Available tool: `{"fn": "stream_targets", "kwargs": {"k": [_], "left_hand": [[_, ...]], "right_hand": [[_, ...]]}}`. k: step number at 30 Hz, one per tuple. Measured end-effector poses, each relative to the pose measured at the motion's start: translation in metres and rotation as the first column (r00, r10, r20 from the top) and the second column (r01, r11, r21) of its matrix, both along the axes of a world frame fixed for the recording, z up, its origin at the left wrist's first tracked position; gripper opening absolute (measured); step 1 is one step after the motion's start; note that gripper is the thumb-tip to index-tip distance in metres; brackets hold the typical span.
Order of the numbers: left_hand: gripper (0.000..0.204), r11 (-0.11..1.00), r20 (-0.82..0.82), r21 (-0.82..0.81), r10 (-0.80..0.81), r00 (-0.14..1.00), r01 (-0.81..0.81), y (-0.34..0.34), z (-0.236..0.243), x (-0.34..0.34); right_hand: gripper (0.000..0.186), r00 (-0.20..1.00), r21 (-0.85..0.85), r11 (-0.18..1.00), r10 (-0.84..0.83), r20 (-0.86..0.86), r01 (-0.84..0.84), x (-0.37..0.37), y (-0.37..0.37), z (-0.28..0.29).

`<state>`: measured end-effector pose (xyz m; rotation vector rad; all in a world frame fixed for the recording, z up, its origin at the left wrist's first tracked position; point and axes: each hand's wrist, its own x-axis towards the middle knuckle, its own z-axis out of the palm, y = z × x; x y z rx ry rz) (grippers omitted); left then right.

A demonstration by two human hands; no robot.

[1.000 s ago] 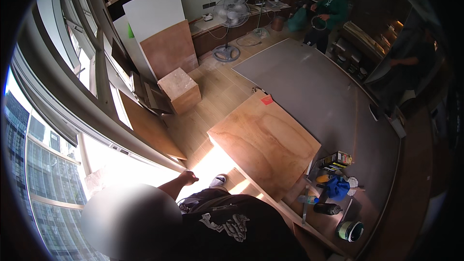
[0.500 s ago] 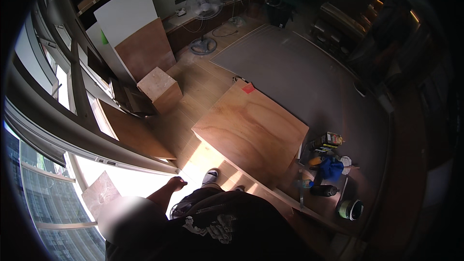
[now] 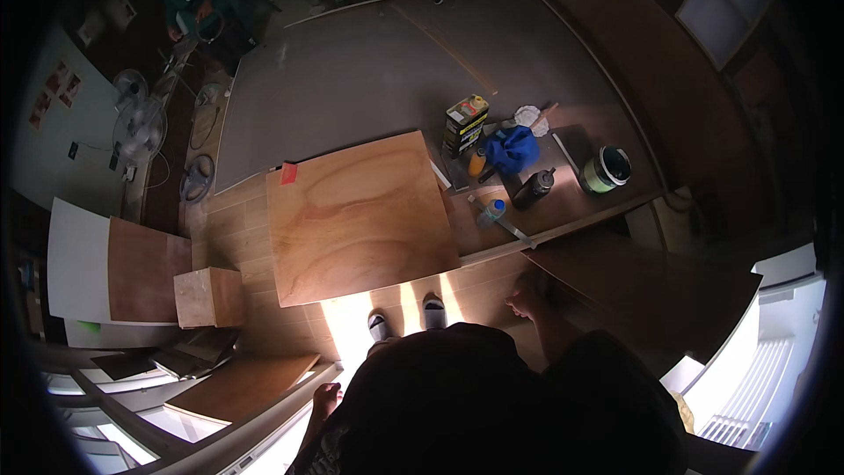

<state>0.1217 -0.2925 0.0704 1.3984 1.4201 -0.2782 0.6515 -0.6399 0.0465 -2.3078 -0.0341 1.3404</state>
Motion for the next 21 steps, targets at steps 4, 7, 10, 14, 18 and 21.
{"fn": "stream_targets", "kwargs": {"k": [4,7,10,14,18,21], "left_hand": [[0.033,0.992,-0.026,0.013,-0.122,0.992,0.123,0.015,-0.016,-0.011],[0.034,0.986,-0.029,0.024,-0.164,0.986,0.165,0.029,-0.029,-0.022],[0.036,0.985,-0.035,0.038,-0.165,0.986,0.167,0.047,-0.038,-0.039],[0.038,0.997,0.051,-0.035,0.07,0.996,-0.068,0.056,-0.055,-0.037],[0.034,0.923,0.035,0.166,-0.358,0.933,0.348,0.046,-0.026,-0.022],[0.039,0.962,0.001,0.013,-0.272,0.962,0.272,0.041,0.021,0.031]], "right_hand": [[0.031,0.997,-0.035,0.999,0.025,0.079,-0.023,-0.02,-0.017,-0.014],[0.029,0.994,-0.054,0.997,0.053,0.091,-0.048,-0.032,-0.023,-0.024],[0.024,0.997,-0.039,0.997,0.075,0.026,-0.074,-0.041,-0.01,-0.007],[0.026,0.995,-0.037,0.995,0.089,0.051,-0.087,-0.038,-0.012,-0.013],[0.025,0.998,-0.048,0.997,0.055,0.0,-0.055,-0.025,-0.004,-0.013],[0.02,0.993,-0.022,0.998,-0.057,-0.099,0.055,-0.021,-0.022,-0.027]]}}
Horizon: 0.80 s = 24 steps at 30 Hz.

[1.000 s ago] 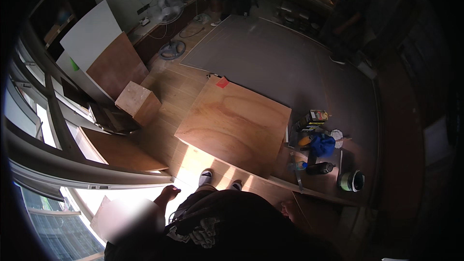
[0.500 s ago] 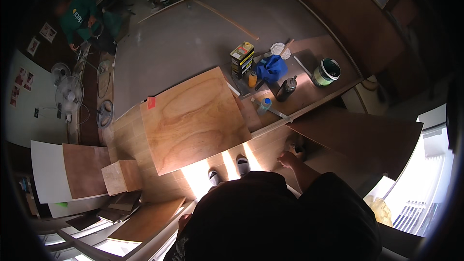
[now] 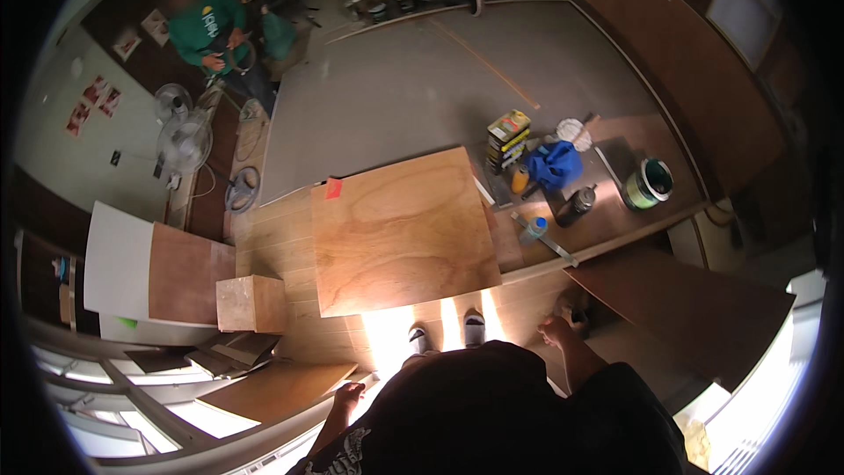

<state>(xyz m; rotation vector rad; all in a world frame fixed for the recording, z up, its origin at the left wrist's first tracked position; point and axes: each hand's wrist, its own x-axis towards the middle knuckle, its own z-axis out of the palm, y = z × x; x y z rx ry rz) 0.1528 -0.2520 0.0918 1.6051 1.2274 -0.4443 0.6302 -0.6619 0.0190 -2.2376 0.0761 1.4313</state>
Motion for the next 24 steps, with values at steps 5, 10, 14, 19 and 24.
{"fn": "stream_targets", "kwargs": {"k": [5,10,14,19,24], "left_hand": [[0.04,0.983,-0.138,0.093,0.172,0.975,-0.16,-0.007,-0.018,-0.017],[0.04,0.972,-0.108,0.081,0.23,0.967,-0.223,-0.024,-0.025,-0.031],[0.038,0.978,-0.138,0.067,0.204,0.969,-0.196,-0.033,-0.039,-0.032],[0.037,0.978,-0.175,0.081,0.202,0.964,-0.19,-0.037,-0.047,-0.041],[0.039,0.977,-0.159,0.073,0.212,0.964,-0.203,-0.034,-0.034,-0.027]], "right_hand": [[0.018,0.994,0.035,0.994,-0.108,0.009,0.107,-0.008,0.01,0.01],[0.017,0.999,0.025,0.998,-0.054,0.005,0.054,-0.002,0.016,0.013],[0.018,0.998,0.029,0.998,-0.063,0.001,0.063,0.009,0.01,0.006],[0.017,0.998,0.043,0.998,-0.05,0.031,0.049,0.012,0.022,0.012],[0.018,0.999,0.058,0.997,-0.048,0.009,0.048,0.011,0.018,0.003]]}}
